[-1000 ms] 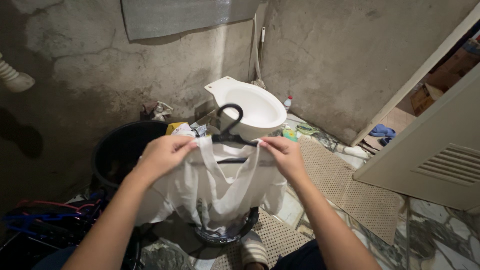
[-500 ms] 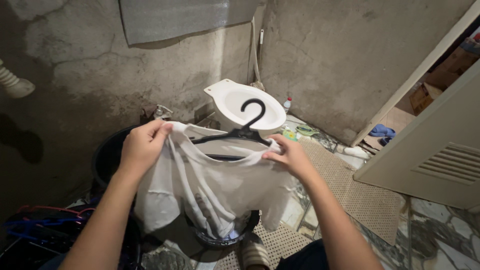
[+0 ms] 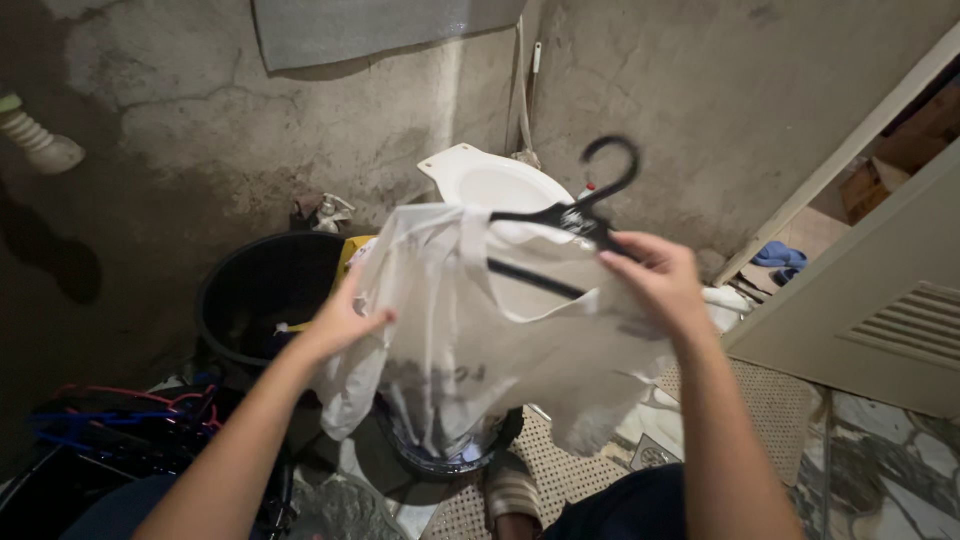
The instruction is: The person hangs wet clothes on hangers in a bathroom. They place a yellow shirt, a dark garment, a pink patterned item, a white shirt, and a light blue shirt onto hangers one by one, then set each hanger into a black basin.
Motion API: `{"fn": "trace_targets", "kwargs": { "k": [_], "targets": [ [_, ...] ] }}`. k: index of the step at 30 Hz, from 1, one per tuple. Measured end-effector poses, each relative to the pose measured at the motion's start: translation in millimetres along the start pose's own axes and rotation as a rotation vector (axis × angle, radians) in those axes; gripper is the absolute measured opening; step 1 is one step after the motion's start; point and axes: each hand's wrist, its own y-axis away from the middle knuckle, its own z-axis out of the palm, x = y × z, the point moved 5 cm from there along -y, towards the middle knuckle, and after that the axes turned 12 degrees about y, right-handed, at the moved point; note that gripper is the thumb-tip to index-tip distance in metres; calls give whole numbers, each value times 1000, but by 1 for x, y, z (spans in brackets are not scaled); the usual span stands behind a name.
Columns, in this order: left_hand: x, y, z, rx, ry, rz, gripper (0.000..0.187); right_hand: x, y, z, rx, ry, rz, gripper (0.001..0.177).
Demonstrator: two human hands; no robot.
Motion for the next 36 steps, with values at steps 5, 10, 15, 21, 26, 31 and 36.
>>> {"fn": "trace_targets", "kwargs": {
  "k": [5, 10, 15, 21, 26, 31, 36],
  "targets": [
    [-41, 6, 53, -104, 456, -159, 117, -7, 12, -46, 195, -120, -186, 31],
    [-58, 22, 96, -194, 159, -172, 118, -8, 17, -68, 331, -377, -227, 25],
    [-74, 63, 222, -333, -151, 40, 154, -28, 13, -14, 295, -467, -188, 26],
    [-163, 69, 301, 450, 77, -236, 122, -63, 17, 49, 158, -459, -211, 31],
    [-193, 65, 227, 571, 457, -641, 48, -47, 3, 38, 228, -508, -135, 28],
    [-53, 49, 147, 659, 850, -534, 41, -39, -7, 50, 223, -549, -103, 26],
    [89, 11, 72, 694, 788, -173, 40, -55, -12, 85, 137, -632, -58, 25]
  ]
}}
